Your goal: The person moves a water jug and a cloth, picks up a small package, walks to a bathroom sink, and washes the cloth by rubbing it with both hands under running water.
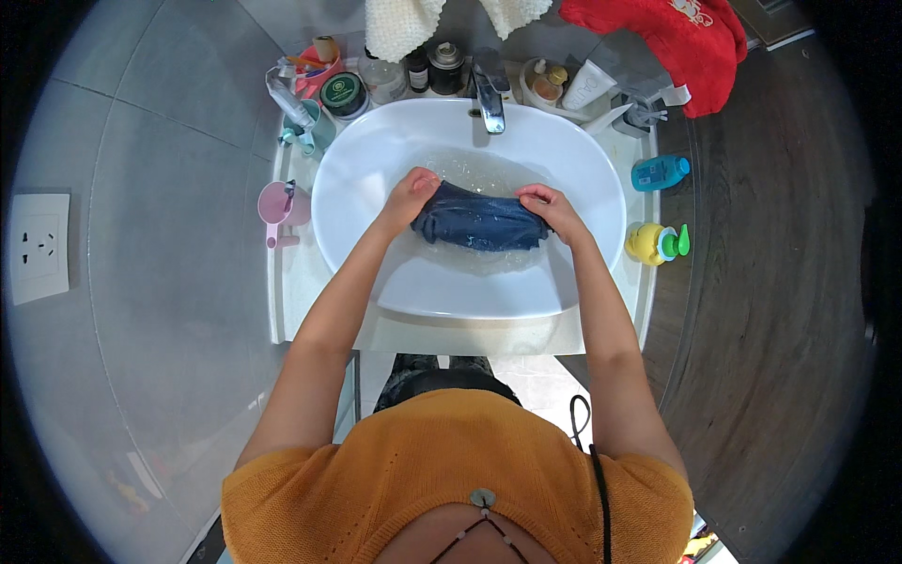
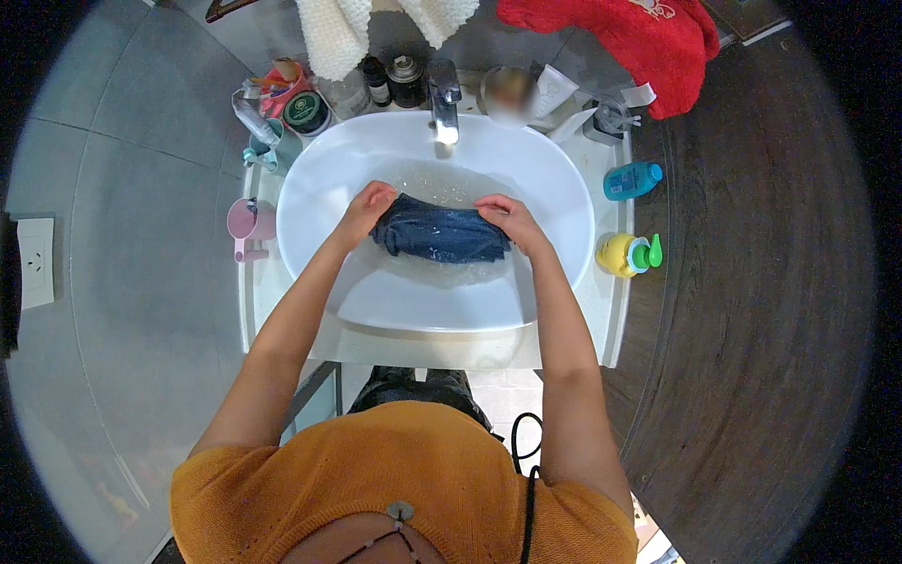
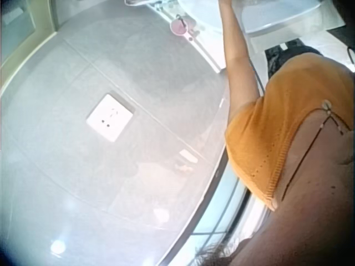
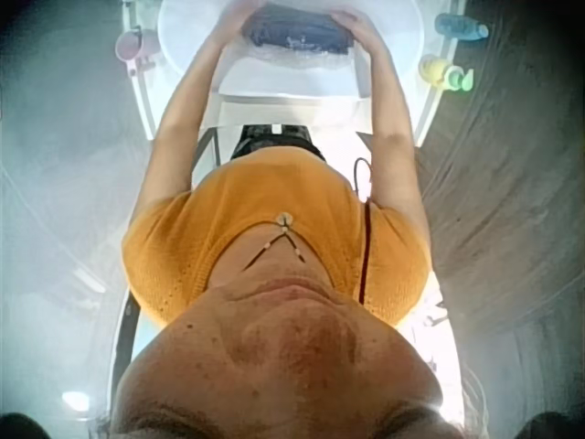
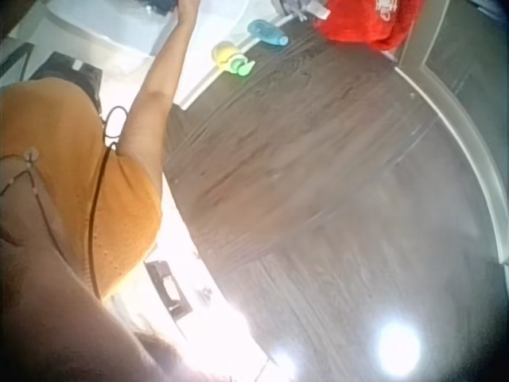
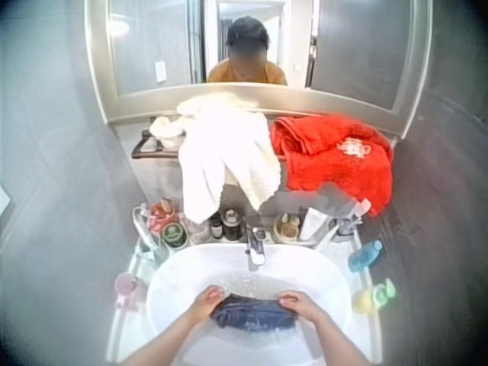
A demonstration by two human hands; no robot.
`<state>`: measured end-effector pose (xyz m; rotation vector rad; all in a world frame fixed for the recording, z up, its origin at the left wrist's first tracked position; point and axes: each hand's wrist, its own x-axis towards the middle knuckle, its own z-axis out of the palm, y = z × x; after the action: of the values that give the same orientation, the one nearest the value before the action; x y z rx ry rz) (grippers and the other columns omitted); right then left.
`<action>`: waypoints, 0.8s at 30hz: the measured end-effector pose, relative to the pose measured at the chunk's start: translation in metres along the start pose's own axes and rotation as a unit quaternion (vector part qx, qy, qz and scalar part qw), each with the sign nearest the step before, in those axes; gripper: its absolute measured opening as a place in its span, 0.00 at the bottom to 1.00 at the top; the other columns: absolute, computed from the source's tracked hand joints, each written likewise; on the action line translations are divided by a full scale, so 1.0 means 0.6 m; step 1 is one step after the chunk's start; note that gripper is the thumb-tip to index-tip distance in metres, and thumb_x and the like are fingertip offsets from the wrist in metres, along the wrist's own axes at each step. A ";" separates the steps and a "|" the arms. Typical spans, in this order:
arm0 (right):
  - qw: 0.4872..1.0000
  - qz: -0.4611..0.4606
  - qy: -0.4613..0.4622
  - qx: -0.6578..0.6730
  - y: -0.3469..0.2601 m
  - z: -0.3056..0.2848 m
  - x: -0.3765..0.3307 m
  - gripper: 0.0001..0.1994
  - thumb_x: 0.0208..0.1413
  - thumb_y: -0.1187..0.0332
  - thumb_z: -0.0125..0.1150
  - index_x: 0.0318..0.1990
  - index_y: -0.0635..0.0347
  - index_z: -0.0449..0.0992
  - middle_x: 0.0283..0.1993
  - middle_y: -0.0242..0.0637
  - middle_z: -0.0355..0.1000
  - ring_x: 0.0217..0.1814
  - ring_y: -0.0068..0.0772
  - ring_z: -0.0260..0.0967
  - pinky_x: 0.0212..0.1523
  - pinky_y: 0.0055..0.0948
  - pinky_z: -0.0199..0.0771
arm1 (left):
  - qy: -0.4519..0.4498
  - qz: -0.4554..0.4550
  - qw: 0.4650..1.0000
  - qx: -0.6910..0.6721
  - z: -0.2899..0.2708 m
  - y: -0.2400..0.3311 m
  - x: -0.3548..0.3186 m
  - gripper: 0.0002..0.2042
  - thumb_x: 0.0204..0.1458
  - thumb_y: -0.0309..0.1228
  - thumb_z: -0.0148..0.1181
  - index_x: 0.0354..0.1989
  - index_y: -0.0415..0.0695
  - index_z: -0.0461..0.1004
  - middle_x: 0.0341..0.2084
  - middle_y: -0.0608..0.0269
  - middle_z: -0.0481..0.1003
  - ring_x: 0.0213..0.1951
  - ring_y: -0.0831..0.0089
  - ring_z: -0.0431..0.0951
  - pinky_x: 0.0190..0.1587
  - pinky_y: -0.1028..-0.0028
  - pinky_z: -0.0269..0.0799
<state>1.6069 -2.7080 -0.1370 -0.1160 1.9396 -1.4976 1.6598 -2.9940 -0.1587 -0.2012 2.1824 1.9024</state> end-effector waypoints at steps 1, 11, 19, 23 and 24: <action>1.000 0.003 0.023 0.016 0.016 0.000 0.006 0.12 0.50 0.64 0.57 0.41 0.57 0.74 0.38 0.28 0.70 0.42 0.19 0.63 0.45 0.19 0.61 | 0.019 -0.029 0.997 -0.072 -0.005 -0.034 0.007 0.11 0.54 0.34 0.50 0.39 0.40 0.67 0.31 0.69 0.68 0.35 0.82 0.67 0.40 0.82 0.62; 0.886 -0.100 0.104 -0.441 0.089 0.144 -0.033 0.35 0.37 0.65 0.66 0.58 0.51 0.57 0.57 0.46 0.55 0.54 0.47 0.59 0.53 0.36 0.62 | 0.073 -0.133 0.975 -0.163 0.027 -0.123 -0.037 0.21 0.53 0.36 0.51 0.53 0.41 0.62 0.47 0.62 0.67 0.50 0.74 0.65 0.52 0.77 0.58; 0.923 0.023 0.251 -0.292 0.128 0.185 0.017 0.34 0.39 0.72 0.59 0.57 0.62 0.54 0.53 0.55 0.59 0.53 0.54 0.59 0.53 0.39 0.60 | 0.058 -0.286 0.811 -0.507 0.076 -0.087 -0.054 0.20 0.55 0.45 0.44 0.51 0.47 0.63 0.49 0.64 0.66 0.48 0.69 0.68 0.50 0.57 0.62; 0.976 -0.121 0.136 -0.116 0.016 0.244 -0.026 0.30 0.41 0.68 0.60 0.55 0.59 0.59 0.49 0.50 0.65 0.52 0.48 0.62 0.52 0.34 0.62 | 0.025 -0.287 0.774 -0.563 0.091 -0.033 -0.059 0.19 0.54 0.47 0.46 0.45 0.45 0.67 0.42 0.60 0.71 0.43 0.66 0.72 0.45 0.59 0.68; 0.986 -0.123 0.095 -0.053 -0.008 0.254 -0.040 0.27 0.41 0.67 0.61 0.53 0.57 0.63 0.48 0.49 0.66 0.51 0.47 0.63 0.51 0.34 0.62 | 0.044 -0.261 0.758 -0.596 0.093 -0.038 -0.054 0.19 0.53 0.47 0.48 0.43 0.44 0.68 0.39 0.60 0.72 0.41 0.66 0.73 0.43 0.62 0.70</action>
<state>1.7083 -2.8245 -0.1391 -0.2770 2.2245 -1.6105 1.7018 -2.9440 -0.1788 -0.9771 0.4648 2.5471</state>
